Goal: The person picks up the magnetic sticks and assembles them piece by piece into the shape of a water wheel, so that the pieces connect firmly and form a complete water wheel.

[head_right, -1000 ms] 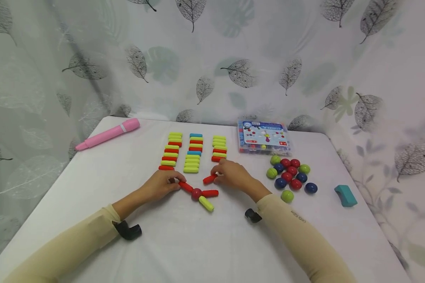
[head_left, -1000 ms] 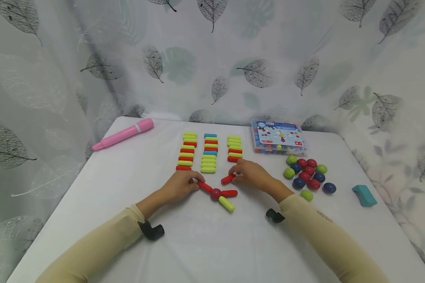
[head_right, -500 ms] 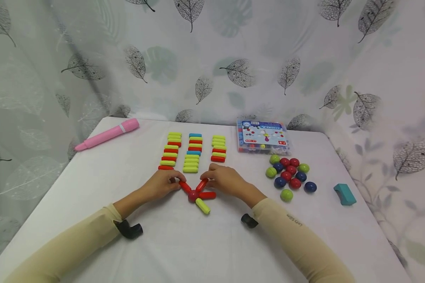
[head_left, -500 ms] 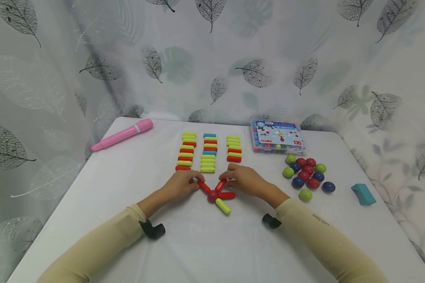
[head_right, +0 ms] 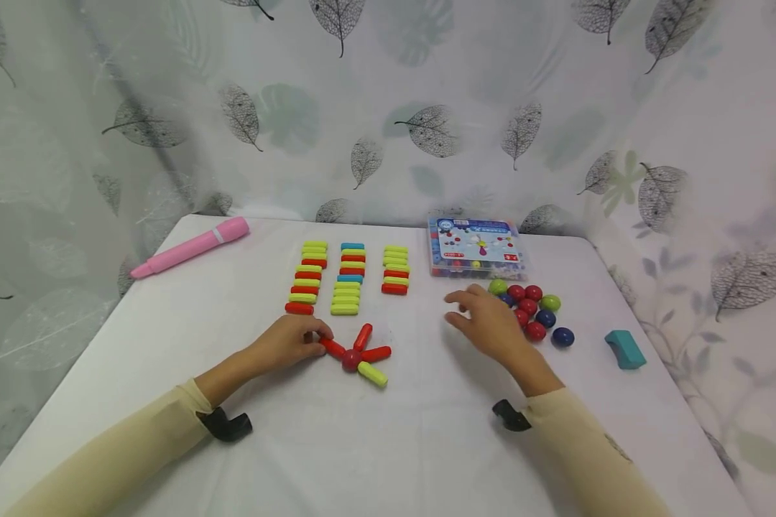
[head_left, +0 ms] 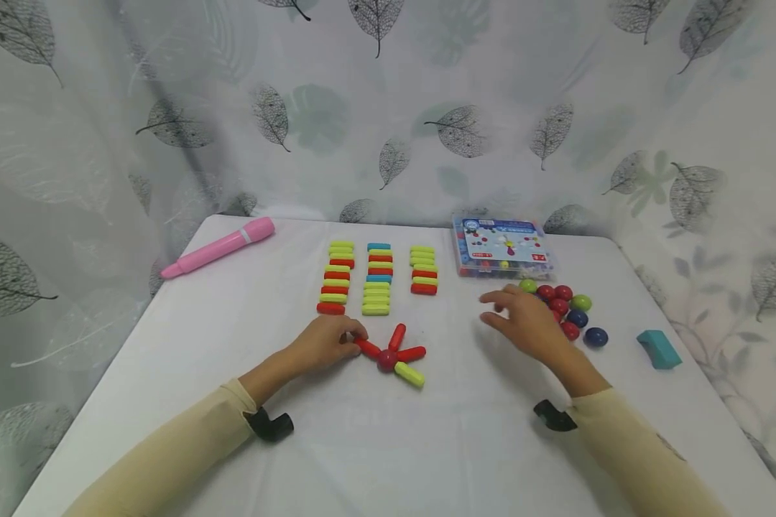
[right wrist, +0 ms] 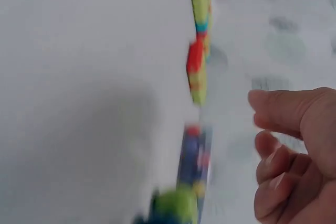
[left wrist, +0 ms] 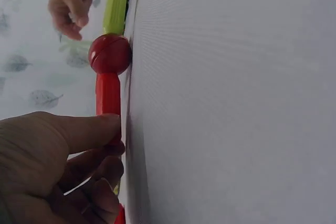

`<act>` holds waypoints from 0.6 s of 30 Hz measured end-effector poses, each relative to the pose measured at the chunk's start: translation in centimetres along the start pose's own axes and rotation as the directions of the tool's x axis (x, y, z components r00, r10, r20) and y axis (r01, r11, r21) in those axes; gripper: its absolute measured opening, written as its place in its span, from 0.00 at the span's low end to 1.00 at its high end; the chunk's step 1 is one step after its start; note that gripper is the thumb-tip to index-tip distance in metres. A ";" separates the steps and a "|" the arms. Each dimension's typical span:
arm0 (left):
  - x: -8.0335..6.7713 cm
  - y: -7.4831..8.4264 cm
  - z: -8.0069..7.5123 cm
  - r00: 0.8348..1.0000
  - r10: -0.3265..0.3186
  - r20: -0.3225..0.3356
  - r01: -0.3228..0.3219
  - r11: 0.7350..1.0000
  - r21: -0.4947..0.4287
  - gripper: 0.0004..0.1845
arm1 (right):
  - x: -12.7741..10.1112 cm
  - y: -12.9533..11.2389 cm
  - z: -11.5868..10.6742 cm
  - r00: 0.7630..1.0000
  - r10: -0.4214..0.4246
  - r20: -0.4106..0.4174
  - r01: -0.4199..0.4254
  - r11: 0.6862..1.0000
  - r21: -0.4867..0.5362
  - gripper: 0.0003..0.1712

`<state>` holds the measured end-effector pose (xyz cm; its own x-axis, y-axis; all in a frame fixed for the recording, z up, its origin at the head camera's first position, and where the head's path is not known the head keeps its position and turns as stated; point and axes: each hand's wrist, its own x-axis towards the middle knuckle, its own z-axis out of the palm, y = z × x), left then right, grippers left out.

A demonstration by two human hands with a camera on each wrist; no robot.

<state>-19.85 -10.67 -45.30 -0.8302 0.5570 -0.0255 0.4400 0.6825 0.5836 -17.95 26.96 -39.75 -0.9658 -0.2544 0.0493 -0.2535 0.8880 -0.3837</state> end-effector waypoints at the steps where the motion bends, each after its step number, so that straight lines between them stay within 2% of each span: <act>1: -0.3 0.0 -0.1 1.000 0.007 0.006 -0.007 1.000 0.012 0.15 | -0.9 1.1 -0.7 0.999 0.042 -0.008 -0.042 0.999 -0.014 0.19; 5: -1.6 0.4 -0.3 0.999 0.032 0.024 -0.033 0.998 0.053 0.15 | -4.7 5.2 -2.5 0.986 0.166 0.007 -0.165 0.983 -0.087 0.22; 9: -2.9 0.8 -0.2 0.999 0.034 0.031 -0.037 0.995 0.091 0.16 | -7.4 7.1 -3.0 0.968 0.244 0.055 -0.236 0.964 -0.124 0.29; 14: -3.5 1.0 0.1 0.998 0.053 0.029 -0.056 0.991 0.124 0.16 | -8.4 7.4 -2.6 0.945 0.306 0.120 -0.295 0.950 -0.103 0.36; 18: -3.6 1.2 0.2 0.998 0.065 0.026 -0.068 0.989 0.129 0.16 | -8.4 7.5 -2.1 0.942 0.309 0.130 -0.299 0.950 -0.089 0.37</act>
<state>-16.27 -11.73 -44.69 -0.7906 0.6123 -0.0089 0.5355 0.6984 0.4748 -11.88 36.54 -41.11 -0.9814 -0.0152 -0.1915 0.0433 0.9538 -0.2974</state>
